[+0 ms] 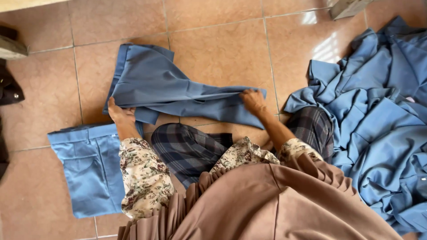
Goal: The person is folding blue trousers on the floor and stacking them.
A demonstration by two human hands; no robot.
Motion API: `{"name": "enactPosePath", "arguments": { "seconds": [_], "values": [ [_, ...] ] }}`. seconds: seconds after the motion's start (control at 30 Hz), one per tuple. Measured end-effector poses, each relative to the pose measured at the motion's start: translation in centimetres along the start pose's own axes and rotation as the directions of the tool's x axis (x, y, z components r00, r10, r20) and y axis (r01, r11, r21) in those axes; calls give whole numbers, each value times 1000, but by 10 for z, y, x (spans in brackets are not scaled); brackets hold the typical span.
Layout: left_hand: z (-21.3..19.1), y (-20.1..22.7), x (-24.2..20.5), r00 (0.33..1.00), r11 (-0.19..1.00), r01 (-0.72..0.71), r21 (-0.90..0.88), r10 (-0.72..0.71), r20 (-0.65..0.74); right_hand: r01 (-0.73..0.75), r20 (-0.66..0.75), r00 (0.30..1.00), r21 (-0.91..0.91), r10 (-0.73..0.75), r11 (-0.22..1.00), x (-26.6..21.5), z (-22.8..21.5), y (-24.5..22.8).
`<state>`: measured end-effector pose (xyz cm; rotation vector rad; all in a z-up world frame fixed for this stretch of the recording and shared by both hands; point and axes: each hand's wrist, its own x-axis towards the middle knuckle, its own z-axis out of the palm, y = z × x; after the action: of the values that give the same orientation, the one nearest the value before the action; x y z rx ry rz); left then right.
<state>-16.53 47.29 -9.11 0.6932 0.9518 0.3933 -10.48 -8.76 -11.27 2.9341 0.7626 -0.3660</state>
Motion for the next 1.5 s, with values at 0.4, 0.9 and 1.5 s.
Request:
{"name": "enactPosePath", "arguments": {
  "seconds": [0.4, 0.9, 1.5],
  "values": [
    [-16, -1, 8, 994, 997, 82, -8, -82, -69, -20, -718, 694, -91, -52, 996, 18, -64, 30],
    [-38, -1, 26, 986, 989, 142, 42, -137, -99, 67, -516, 847, -136, -128, 988, 34, -11, 62],
    [-16, 9, 3, 984, 991, 128, 42, -122, -130, 78, -190, 981, 280, -24, 957, 24, -35, 111]
  ]
}}
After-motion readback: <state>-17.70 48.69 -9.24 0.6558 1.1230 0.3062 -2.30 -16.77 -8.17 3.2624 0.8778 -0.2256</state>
